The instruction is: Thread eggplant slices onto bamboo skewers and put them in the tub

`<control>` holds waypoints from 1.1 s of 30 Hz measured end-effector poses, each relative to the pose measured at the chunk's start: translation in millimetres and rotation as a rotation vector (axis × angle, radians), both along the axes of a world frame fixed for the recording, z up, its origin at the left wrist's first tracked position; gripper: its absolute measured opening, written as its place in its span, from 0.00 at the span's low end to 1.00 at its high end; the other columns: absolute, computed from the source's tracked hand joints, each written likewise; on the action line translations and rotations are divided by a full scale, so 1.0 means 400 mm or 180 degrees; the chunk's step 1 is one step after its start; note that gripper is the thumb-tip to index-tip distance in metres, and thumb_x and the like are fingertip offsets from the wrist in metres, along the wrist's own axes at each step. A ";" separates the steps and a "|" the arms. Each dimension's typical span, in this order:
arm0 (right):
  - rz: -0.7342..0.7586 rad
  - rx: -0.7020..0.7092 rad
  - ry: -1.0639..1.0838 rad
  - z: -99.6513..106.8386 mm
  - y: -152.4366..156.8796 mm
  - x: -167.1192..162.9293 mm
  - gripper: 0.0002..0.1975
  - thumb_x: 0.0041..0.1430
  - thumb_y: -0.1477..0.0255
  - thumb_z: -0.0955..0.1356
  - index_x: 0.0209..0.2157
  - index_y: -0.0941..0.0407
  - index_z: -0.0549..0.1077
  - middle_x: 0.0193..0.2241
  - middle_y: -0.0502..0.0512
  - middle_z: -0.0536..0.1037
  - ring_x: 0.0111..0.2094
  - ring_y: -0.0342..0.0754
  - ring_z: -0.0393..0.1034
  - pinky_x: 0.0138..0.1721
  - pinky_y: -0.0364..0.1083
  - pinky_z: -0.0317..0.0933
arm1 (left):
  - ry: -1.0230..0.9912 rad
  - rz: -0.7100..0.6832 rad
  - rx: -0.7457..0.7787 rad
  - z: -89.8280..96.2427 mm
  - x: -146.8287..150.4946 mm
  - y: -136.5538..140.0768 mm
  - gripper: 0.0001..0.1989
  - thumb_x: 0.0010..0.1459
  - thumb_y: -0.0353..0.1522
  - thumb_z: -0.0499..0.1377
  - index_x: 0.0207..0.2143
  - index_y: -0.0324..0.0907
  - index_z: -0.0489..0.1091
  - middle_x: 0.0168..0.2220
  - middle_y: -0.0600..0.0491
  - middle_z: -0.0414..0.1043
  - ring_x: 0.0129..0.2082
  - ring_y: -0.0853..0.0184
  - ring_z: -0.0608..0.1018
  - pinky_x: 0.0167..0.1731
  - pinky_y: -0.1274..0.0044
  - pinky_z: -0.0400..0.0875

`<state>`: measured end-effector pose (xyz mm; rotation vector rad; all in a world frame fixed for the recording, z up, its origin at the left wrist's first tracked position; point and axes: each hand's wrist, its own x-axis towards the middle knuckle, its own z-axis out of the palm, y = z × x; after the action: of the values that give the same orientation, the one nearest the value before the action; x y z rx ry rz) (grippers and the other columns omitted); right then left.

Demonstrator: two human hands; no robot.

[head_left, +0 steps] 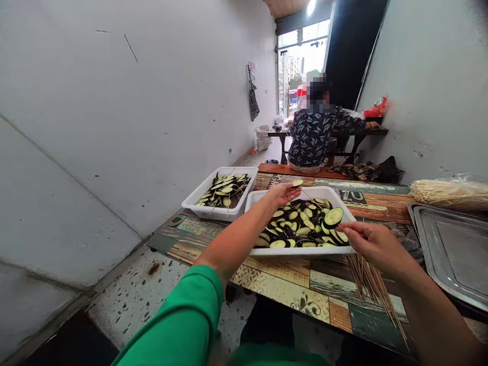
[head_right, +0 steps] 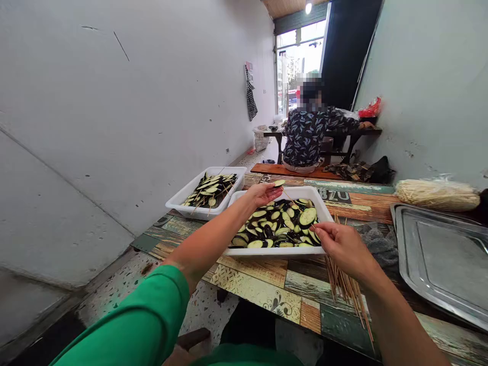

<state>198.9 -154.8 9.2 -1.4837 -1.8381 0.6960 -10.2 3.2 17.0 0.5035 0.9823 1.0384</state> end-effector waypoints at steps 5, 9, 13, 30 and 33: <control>-0.0034 -0.0184 0.0166 0.004 0.000 0.000 0.24 0.52 0.56 0.63 0.35 0.62 0.78 0.19 0.53 0.72 0.18 0.43 0.58 0.17 0.42 0.49 | -0.0079 -0.0054 -0.0024 0.003 0.003 0.001 0.10 0.59 0.22 0.51 0.40 0.29 0.69 0.25 0.45 0.74 0.26 0.68 0.78 0.32 0.77 0.74; -0.0066 -0.0238 0.0293 0.008 -0.001 -0.001 0.25 0.50 0.54 0.64 0.33 0.62 0.78 0.17 0.51 0.68 0.17 0.41 0.55 0.17 0.42 0.46 | -0.0088 -0.0047 -0.0032 0.006 0.001 -0.002 0.10 0.58 0.21 0.52 0.41 0.30 0.69 0.29 0.44 0.75 0.29 0.67 0.79 0.33 0.77 0.74; -0.0016 -0.0315 0.0433 0.011 -0.003 -0.001 0.25 0.50 0.55 0.64 0.34 0.63 0.77 0.15 0.49 0.64 0.17 0.40 0.52 0.17 0.41 0.44 | -0.0078 0.0022 0.0008 0.008 -0.001 -0.004 0.08 0.58 0.21 0.52 0.38 0.30 0.69 0.27 0.45 0.75 0.29 0.67 0.79 0.34 0.76 0.74; -0.0019 -0.0486 0.0582 0.013 -0.006 -0.004 0.28 0.48 0.51 0.65 0.35 0.63 0.77 0.16 0.49 0.63 0.18 0.40 0.52 0.18 0.41 0.43 | -0.0212 0.0338 0.0254 0.006 -0.001 0.002 0.04 0.59 0.23 0.53 0.31 0.35 0.65 0.28 0.47 0.74 0.30 0.67 0.79 0.36 0.73 0.75; -0.0018 -0.0520 0.0619 0.020 -0.009 -0.008 0.29 0.48 0.50 0.65 0.36 0.63 0.77 0.15 0.48 0.61 0.17 0.39 0.50 0.17 0.41 0.42 | -0.0244 0.0322 0.0220 0.008 0.001 0.001 0.04 0.59 0.23 0.52 0.31 0.34 0.66 0.29 0.46 0.74 0.31 0.66 0.79 0.35 0.73 0.75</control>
<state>195.5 -158.4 17.3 -1.4662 -1.6617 0.9721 -9.8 3.6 20.1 0.4709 0.9139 1.1773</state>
